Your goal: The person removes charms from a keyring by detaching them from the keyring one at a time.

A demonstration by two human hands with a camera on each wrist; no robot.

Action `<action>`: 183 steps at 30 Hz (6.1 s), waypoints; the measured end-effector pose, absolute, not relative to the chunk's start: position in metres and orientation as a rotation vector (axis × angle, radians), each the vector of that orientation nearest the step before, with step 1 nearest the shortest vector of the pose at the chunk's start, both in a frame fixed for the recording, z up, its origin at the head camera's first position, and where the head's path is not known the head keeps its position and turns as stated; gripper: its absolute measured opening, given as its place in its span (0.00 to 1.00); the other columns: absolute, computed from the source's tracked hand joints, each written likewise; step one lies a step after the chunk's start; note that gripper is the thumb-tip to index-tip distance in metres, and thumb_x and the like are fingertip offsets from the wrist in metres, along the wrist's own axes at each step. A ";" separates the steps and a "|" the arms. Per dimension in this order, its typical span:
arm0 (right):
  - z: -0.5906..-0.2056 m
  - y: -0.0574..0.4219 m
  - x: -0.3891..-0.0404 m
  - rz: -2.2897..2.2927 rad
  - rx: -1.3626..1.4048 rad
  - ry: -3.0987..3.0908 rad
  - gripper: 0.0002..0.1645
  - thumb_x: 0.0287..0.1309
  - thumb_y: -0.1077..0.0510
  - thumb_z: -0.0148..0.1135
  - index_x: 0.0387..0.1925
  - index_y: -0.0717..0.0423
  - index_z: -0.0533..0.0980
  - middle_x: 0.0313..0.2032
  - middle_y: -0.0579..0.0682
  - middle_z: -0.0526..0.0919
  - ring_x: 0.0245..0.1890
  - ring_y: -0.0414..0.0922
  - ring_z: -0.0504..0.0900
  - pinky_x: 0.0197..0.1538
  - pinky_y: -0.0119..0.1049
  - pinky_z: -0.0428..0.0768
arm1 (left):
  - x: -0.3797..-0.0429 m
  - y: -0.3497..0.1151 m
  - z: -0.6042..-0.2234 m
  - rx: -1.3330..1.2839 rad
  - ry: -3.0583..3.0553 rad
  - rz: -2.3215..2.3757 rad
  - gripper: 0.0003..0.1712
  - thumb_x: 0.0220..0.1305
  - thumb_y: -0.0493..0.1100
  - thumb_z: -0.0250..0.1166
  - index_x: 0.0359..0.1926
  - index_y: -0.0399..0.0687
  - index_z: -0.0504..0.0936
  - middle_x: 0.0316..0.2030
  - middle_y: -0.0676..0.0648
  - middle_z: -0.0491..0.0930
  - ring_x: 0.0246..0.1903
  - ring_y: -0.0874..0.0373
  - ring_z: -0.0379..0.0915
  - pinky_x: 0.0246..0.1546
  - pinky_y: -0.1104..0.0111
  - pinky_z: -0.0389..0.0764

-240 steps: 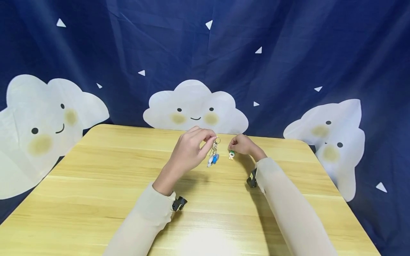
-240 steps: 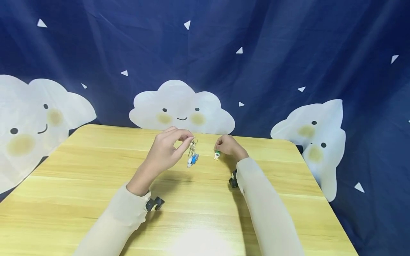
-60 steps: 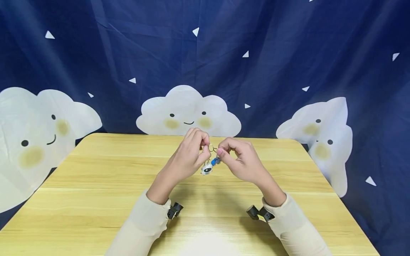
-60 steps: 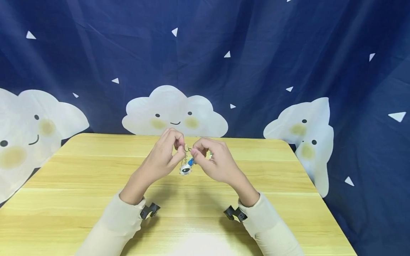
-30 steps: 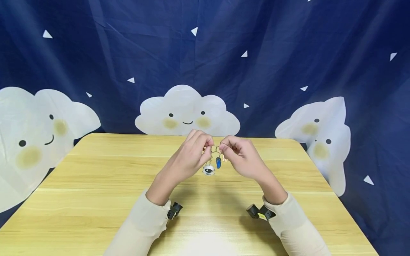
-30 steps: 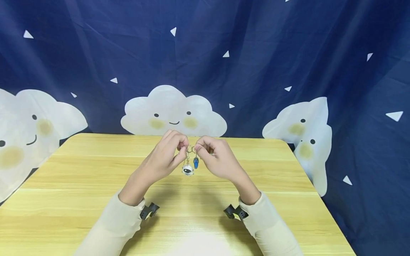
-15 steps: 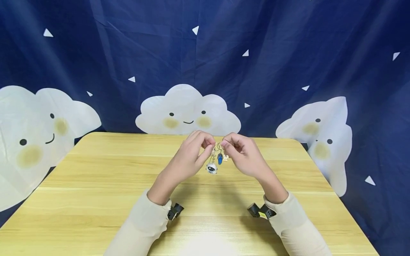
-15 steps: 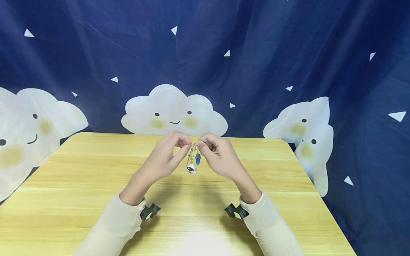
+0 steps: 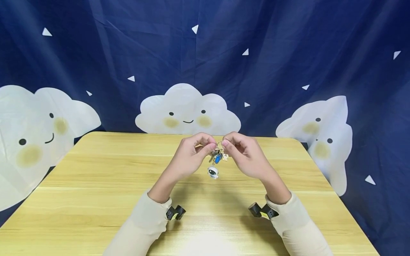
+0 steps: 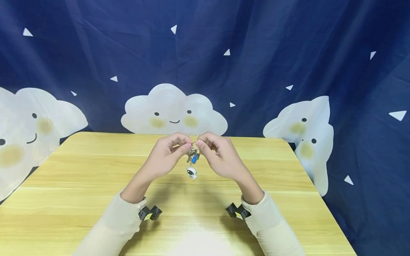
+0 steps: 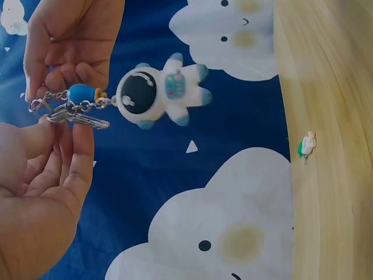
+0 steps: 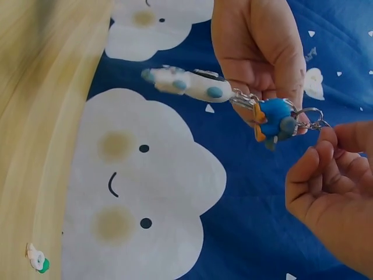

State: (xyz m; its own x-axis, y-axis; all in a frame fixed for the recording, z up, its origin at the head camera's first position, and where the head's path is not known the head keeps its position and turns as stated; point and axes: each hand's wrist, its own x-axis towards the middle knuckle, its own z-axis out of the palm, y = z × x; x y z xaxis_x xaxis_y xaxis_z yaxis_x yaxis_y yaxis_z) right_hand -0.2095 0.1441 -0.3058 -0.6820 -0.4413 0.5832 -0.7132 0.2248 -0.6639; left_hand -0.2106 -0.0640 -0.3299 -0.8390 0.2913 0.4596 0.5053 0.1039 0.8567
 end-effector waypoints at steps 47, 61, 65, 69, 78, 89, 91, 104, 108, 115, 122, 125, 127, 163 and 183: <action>-0.310 0.138 -0.213 1.371 0.908 -2.228 0.05 0.72 0.64 0.60 0.38 0.59 0.81 0.27 0.48 0.85 0.24 0.41 0.81 0.27 0.32 0.79 | -0.207 -0.066 -0.322 -0.797 -2.249 -1.427 0.04 0.67 0.39 0.70 0.38 0.41 0.87 0.30 0.52 0.84 0.30 0.62 0.78 0.36 0.69 0.84; -0.315 0.140 -0.221 0.981 1.012 -2.113 0.04 0.68 0.65 0.60 0.35 0.58 0.76 0.23 0.43 0.77 0.23 0.37 0.73 0.26 0.31 0.70 | -0.205 -0.071 -0.319 -0.978 -2.171 -1.464 0.03 0.69 0.39 0.69 0.38 0.45 0.86 0.29 0.54 0.81 0.30 0.61 0.76 0.40 0.67 0.84; -0.315 0.140 -0.221 0.876 1.069 -2.083 0.10 0.74 0.61 0.53 0.33 0.57 0.74 0.24 0.45 0.73 0.23 0.41 0.70 0.26 0.33 0.69 | -0.204 -0.072 -0.318 -1.028 -2.138 -1.451 0.02 0.68 0.39 0.68 0.38 0.46 0.86 0.30 0.55 0.81 0.31 0.62 0.76 0.41 0.66 0.84; -0.315 0.139 -0.221 0.855 1.105 -2.048 0.19 0.80 0.53 0.45 0.32 0.57 0.74 0.24 0.46 0.72 0.25 0.41 0.69 0.28 0.34 0.69 | -0.204 -0.073 -0.317 -1.056 -2.121 -1.428 0.02 0.68 0.39 0.68 0.37 0.46 0.86 0.31 0.55 0.81 0.32 0.63 0.76 0.41 0.66 0.84; -0.314 0.141 -0.222 0.850 1.137 -2.000 0.20 0.80 0.53 0.46 0.33 0.58 0.75 0.23 0.45 0.71 0.25 0.40 0.69 0.29 0.33 0.69 | -0.203 -0.077 -0.314 -1.082 -2.103 -1.442 0.02 0.68 0.40 0.69 0.38 0.46 0.86 0.34 0.56 0.83 0.34 0.63 0.78 0.43 0.65 0.84; -0.313 0.142 -0.221 0.823 1.169 -2.007 0.18 0.80 0.55 0.44 0.33 0.59 0.73 0.24 0.47 0.70 0.25 0.40 0.68 0.27 0.34 0.69 | -0.205 -0.077 -0.317 -0.994 -2.092 -1.442 0.02 0.69 0.37 0.67 0.38 0.43 0.85 0.33 0.54 0.83 0.33 0.61 0.77 0.41 0.66 0.84; -0.313 0.143 -0.221 0.806 1.184 -2.016 0.16 0.78 0.59 0.46 0.33 0.60 0.73 0.25 0.47 0.70 0.25 0.40 0.68 0.28 0.33 0.68 | -0.206 -0.076 -0.317 -0.954 -2.101 -1.348 0.02 0.68 0.37 0.66 0.37 0.44 0.84 0.33 0.54 0.83 0.33 0.62 0.76 0.40 0.67 0.83; -0.316 0.139 -0.221 0.705 1.199 -2.037 0.14 0.75 0.60 0.47 0.32 0.58 0.73 0.26 0.47 0.73 0.28 0.42 0.69 0.30 0.34 0.70 | -0.205 -0.068 -0.322 -0.898 -2.073 -0.645 0.06 0.69 0.37 0.62 0.34 0.42 0.82 0.33 0.48 0.82 0.35 0.53 0.72 0.35 0.67 0.77; -0.317 0.138 -0.221 0.656 1.199 -2.024 0.11 0.72 0.62 0.48 0.32 0.58 0.73 0.26 0.47 0.74 0.28 0.43 0.69 0.30 0.34 0.71 | -0.204 -0.068 -0.322 -0.892 -2.048 -0.541 0.08 0.70 0.38 0.61 0.34 0.42 0.83 0.33 0.48 0.82 0.34 0.52 0.72 0.31 0.67 0.77; -0.315 0.135 -0.220 0.627 1.196 -1.976 0.13 0.71 0.61 0.47 0.28 0.58 0.72 0.24 0.46 0.73 0.26 0.43 0.68 0.28 0.33 0.69 | -0.204 -0.069 -0.322 -0.900 -2.034 -0.531 0.08 0.69 0.38 0.60 0.33 0.42 0.83 0.32 0.48 0.81 0.33 0.53 0.71 0.28 0.68 0.76; -0.316 0.135 -0.220 0.628 1.184 -1.963 0.13 0.70 0.62 0.48 0.27 0.57 0.71 0.23 0.46 0.73 0.25 0.43 0.68 0.28 0.34 0.68 | -0.204 -0.070 -0.321 -0.902 -2.036 -0.531 0.10 0.70 0.38 0.58 0.33 0.43 0.83 0.32 0.48 0.81 0.33 0.53 0.70 0.28 0.69 0.74; -0.315 0.135 -0.219 0.630 1.183 -1.952 0.12 0.69 0.62 0.48 0.27 0.57 0.71 0.23 0.47 0.73 0.25 0.44 0.68 0.28 0.34 0.68 | -0.203 -0.070 -0.320 -0.902 -2.033 -0.548 0.11 0.70 0.38 0.57 0.33 0.43 0.84 0.32 0.49 0.81 0.33 0.54 0.69 0.28 0.69 0.74; -0.314 0.135 -0.219 0.626 1.183 -1.939 0.12 0.69 0.62 0.48 0.27 0.57 0.71 0.23 0.47 0.73 0.25 0.44 0.68 0.28 0.35 0.68 | -0.203 -0.070 -0.320 -0.903 -2.030 -0.557 0.11 0.70 0.38 0.57 0.32 0.43 0.84 0.31 0.49 0.81 0.33 0.54 0.69 0.28 0.69 0.74; -0.312 0.136 -0.218 0.607 1.190 -1.897 0.13 0.70 0.62 0.48 0.27 0.58 0.70 0.23 0.47 0.73 0.25 0.45 0.69 0.28 0.34 0.68 | -0.205 -0.067 -0.320 -0.978 -1.888 -0.693 0.04 0.64 0.30 0.63 0.35 0.40 0.83 0.34 0.47 0.84 0.35 0.52 0.74 0.36 0.68 0.78; -0.313 0.136 -0.218 0.621 1.186 -1.906 0.13 0.70 0.62 0.48 0.27 0.57 0.71 0.23 0.47 0.73 0.25 0.44 0.69 0.28 0.34 0.68 | -0.205 -0.066 -0.320 -0.967 -1.890 -0.641 0.05 0.66 0.30 0.59 0.37 0.38 0.82 0.35 0.45 0.84 0.33 0.53 0.72 0.32 0.70 0.76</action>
State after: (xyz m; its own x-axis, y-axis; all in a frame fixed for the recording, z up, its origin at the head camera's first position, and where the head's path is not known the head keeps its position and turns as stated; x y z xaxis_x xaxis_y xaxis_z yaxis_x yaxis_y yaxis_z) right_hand -0.2180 0.1356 -0.3134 -0.2502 -0.5096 0.8232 -0.8967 0.4426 0.0014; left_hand -0.2055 -0.0663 -0.3197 -0.2983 0.3651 0.8819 0.8263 0.5613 0.0471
